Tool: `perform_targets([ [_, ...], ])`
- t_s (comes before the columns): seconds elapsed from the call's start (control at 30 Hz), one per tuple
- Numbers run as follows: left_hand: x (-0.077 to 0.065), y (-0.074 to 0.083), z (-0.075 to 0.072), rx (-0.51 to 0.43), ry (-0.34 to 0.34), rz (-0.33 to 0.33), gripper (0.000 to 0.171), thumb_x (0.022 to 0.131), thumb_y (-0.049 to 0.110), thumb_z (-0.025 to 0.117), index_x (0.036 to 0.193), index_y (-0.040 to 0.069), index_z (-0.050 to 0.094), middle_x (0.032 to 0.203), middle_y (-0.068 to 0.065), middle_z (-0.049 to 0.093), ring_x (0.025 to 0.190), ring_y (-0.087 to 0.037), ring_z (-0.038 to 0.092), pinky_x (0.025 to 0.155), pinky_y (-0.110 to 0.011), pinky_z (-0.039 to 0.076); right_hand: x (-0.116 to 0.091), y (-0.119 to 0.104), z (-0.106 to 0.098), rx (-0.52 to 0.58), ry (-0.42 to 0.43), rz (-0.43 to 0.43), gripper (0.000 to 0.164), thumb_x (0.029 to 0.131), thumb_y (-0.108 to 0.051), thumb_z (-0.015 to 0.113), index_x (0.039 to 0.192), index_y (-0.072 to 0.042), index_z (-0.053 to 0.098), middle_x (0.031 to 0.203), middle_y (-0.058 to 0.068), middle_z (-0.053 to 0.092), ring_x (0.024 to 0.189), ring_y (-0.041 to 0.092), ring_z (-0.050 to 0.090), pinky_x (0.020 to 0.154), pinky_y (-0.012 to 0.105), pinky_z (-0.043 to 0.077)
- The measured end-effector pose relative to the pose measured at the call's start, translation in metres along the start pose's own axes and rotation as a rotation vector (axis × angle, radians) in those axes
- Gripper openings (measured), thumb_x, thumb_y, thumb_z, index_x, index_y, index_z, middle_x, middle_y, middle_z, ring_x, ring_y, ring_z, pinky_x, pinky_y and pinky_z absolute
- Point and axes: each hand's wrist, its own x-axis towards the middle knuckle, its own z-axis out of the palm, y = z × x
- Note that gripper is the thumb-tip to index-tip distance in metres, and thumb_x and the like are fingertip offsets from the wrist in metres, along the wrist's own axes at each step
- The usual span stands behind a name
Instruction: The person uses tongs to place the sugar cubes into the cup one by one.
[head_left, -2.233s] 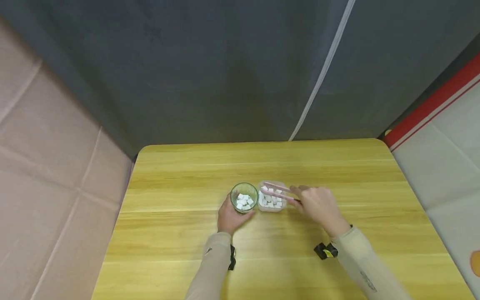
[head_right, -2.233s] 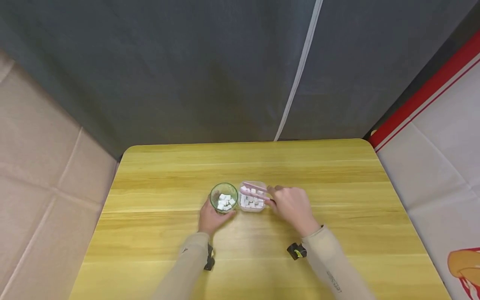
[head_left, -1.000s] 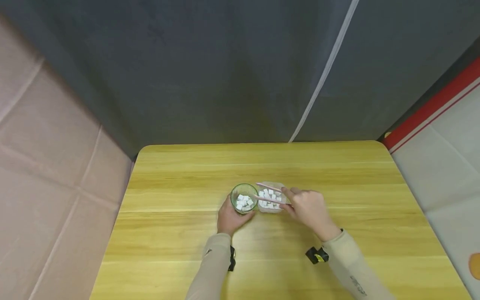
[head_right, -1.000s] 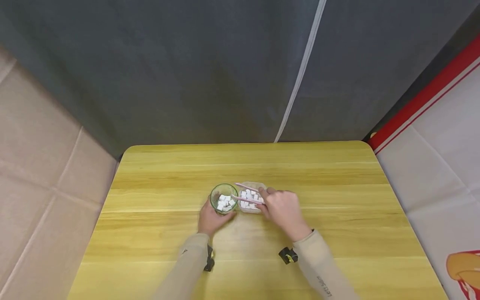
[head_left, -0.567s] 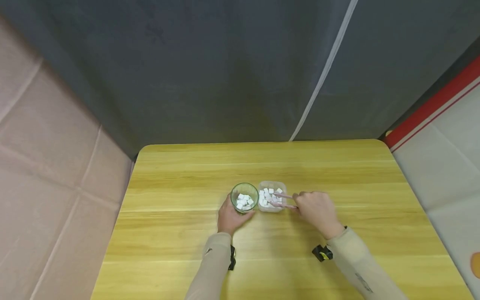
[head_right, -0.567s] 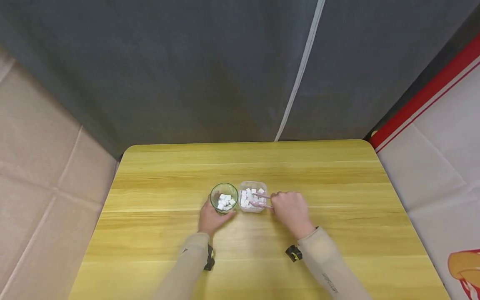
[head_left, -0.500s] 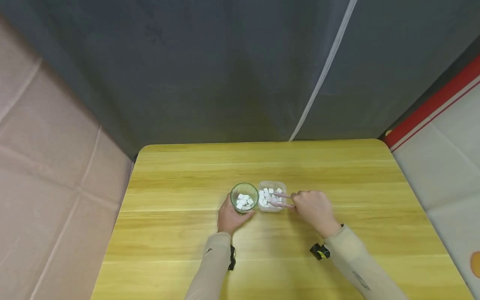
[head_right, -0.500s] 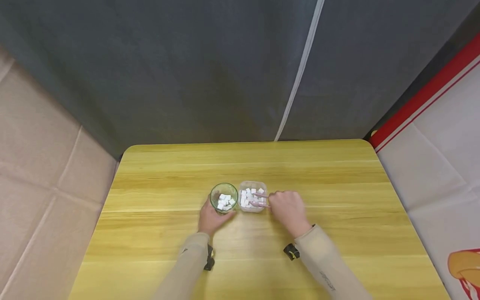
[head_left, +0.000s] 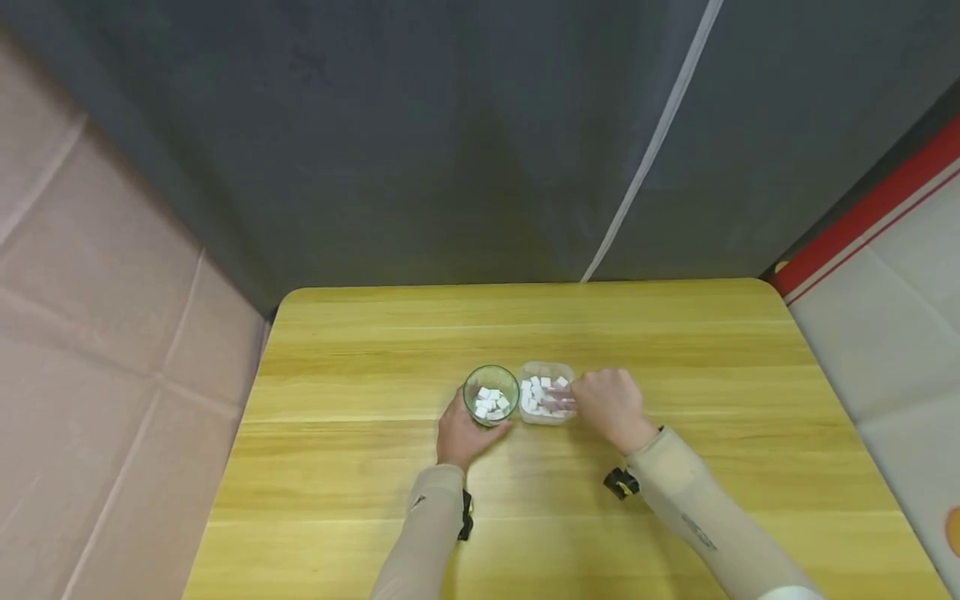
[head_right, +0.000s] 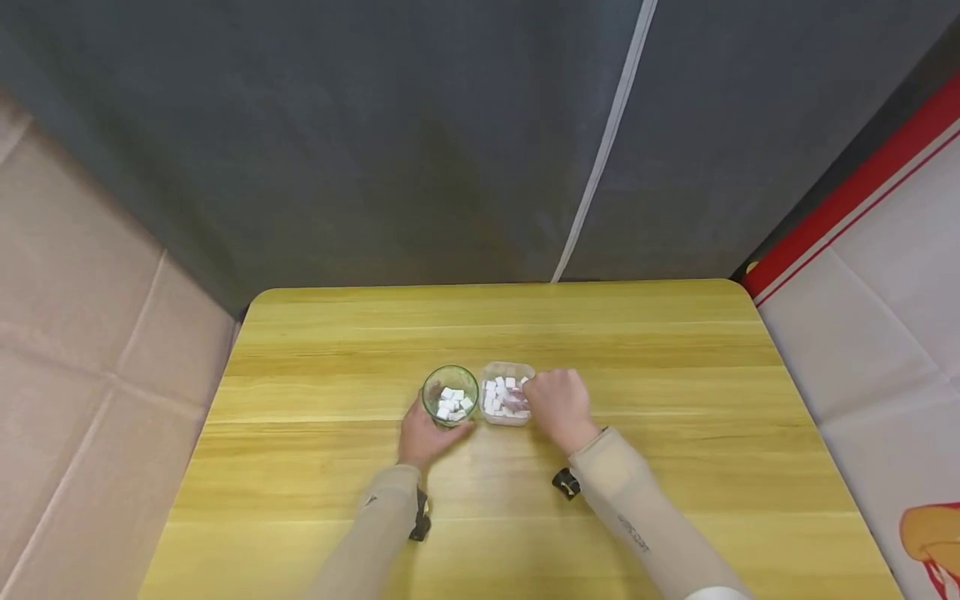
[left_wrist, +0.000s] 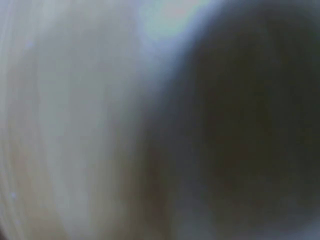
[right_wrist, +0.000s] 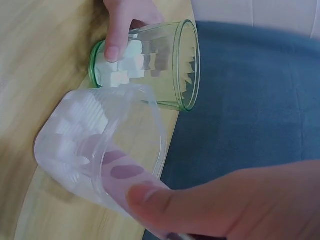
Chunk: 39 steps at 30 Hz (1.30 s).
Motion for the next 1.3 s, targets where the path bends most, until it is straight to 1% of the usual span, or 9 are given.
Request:
perform_targets([
  [0.3, 0.001, -0.001, 0.0, 0.01, 0.02, 0.037, 0.089, 0.056, 0.059, 0.075, 0.126, 0.013, 0.044, 0.113, -0.007, 0.06, 0.101, -0.027, 0.059, 0.085, -0.044, 0.05, -0.005, 0.005, 0.002, 0.022, -0.007, 0.008, 0.055, 0.077, -0.03, 0.07, 0.044, -0.012, 0.029, 0.04, -0.006, 0.022, 0.038, 0.005, 0.019, 0.032, 0.015, 0.023],
  [0.37, 0.001, -0.001, -0.001, 0.009, 0.019, 0.035, 0.089, 0.056, 0.059, 0.075, 0.126, 0.013, 0.045, 0.113, -0.007, 0.06, 0.101, -0.027, 0.059, 0.084, -0.044, 0.05, -0.006, 0.006, 0.001, 0.041, -0.011, 0.012, 0.052, 0.075, -0.034, 0.072, 0.045, -0.011, 0.035, 0.04, -0.006, 0.025, 0.038, 0.005, 0.021, 0.032, 0.015, 0.024],
  [0.47, 0.0, -0.001, -0.001, 0.013, 0.016, 0.029, 0.09, 0.056, 0.059, 0.075, 0.127, 0.013, 0.044, 0.113, -0.008, 0.06, 0.101, -0.027, 0.059, 0.084, -0.044, 0.05, -0.008, 0.008, -0.002, 0.096, 0.004, 0.024, 0.039, 0.071, -0.038, 0.074, 0.054, -0.009, 0.053, 0.041, -0.006, 0.03, 0.038, 0.004, 0.023, 0.032, 0.015, 0.023],
  [0.57, 0.0, -0.001, -0.002, 0.016, 0.015, 0.031, 0.09, 0.056, 0.059, 0.075, 0.127, 0.013, 0.044, 0.114, -0.008, 0.06, 0.101, -0.027, 0.058, 0.085, -0.044, 0.05, -0.008, 0.01, -0.005, 0.164, 0.069, 0.037, 0.029, 0.07, -0.038, 0.075, 0.073, -0.01, 0.067, 0.044, -0.004, 0.039, 0.036, 0.004, 0.024, 0.031, 0.015, 0.02],
  [0.63, 0.0, -0.001, -0.002, 0.016, 0.016, 0.031, 0.09, 0.056, 0.059, 0.075, 0.127, 0.013, 0.044, 0.113, -0.008, 0.06, 0.101, -0.027, 0.058, 0.085, -0.044, 0.05, -0.009, 0.01, -0.008, 0.207, 0.146, 0.04, 0.03, 0.071, -0.038, 0.074, 0.083, -0.011, 0.071, 0.047, -0.002, 0.047, 0.035, 0.004, 0.025, 0.03, 0.016, 0.019],
  [0.73, 0.001, -0.002, -0.001, 0.016, 0.017, 0.03, 0.09, 0.056, 0.059, 0.075, 0.127, 0.013, 0.044, 0.113, -0.007, 0.06, 0.101, -0.026, 0.059, 0.085, -0.043, 0.05, -0.01, 0.009, -0.012, 0.262, 0.257, 0.022, 0.032, 0.072, -0.036, 0.074, 0.091, -0.011, 0.071, 0.052, 0.0, 0.054, 0.034, 0.004, 0.026, 0.029, 0.018, 0.018],
  [0.83, 0.001, -0.002, -0.001, 0.017, 0.012, 0.024, 0.09, 0.056, 0.061, 0.074, 0.127, 0.013, 0.045, 0.113, -0.006, 0.06, 0.101, -0.026, 0.058, 0.086, -0.042, 0.049, -0.011, 0.004, -0.016, 0.286, 0.31, -0.015, 0.033, 0.073, -0.037, 0.072, 0.094, -0.011, 0.07, 0.053, -0.002, 0.053, 0.035, 0.004, 0.027, 0.03, 0.018, 0.02],
  [1.1, 0.001, 0.0, -0.003, 0.013, -0.029, -0.022, 0.094, 0.056, 0.061, 0.074, 0.13, 0.014, 0.042, 0.118, -0.006, 0.058, 0.105, -0.026, 0.057, 0.089, -0.042, 0.048, -0.008, -0.01, -0.014, 0.278, 0.3, -0.051, 0.033, 0.07, -0.038, 0.076, 0.091, -0.014, 0.07, 0.058, -0.004, 0.057, 0.036, 0.005, 0.031, 0.03, 0.019, 0.023],
  [1.3, 0.001, 0.001, -0.004, 0.006, -0.028, -0.017, 0.093, 0.056, 0.062, 0.074, 0.129, 0.014, 0.043, 0.117, -0.006, 0.059, 0.105, -0.026, 0.057, 0.089, -0.042, 0.048, -0.008, -0.014, -0.013, 0.286, 0.275, -0.051, 0.034, 0.069, -0.04, 0.075, 0.091, -0.015, 0.07, 0.059, -0.003, 0.057, 0.038, 0.005, 0.029, 0.03, 0.019, 0.021],
])
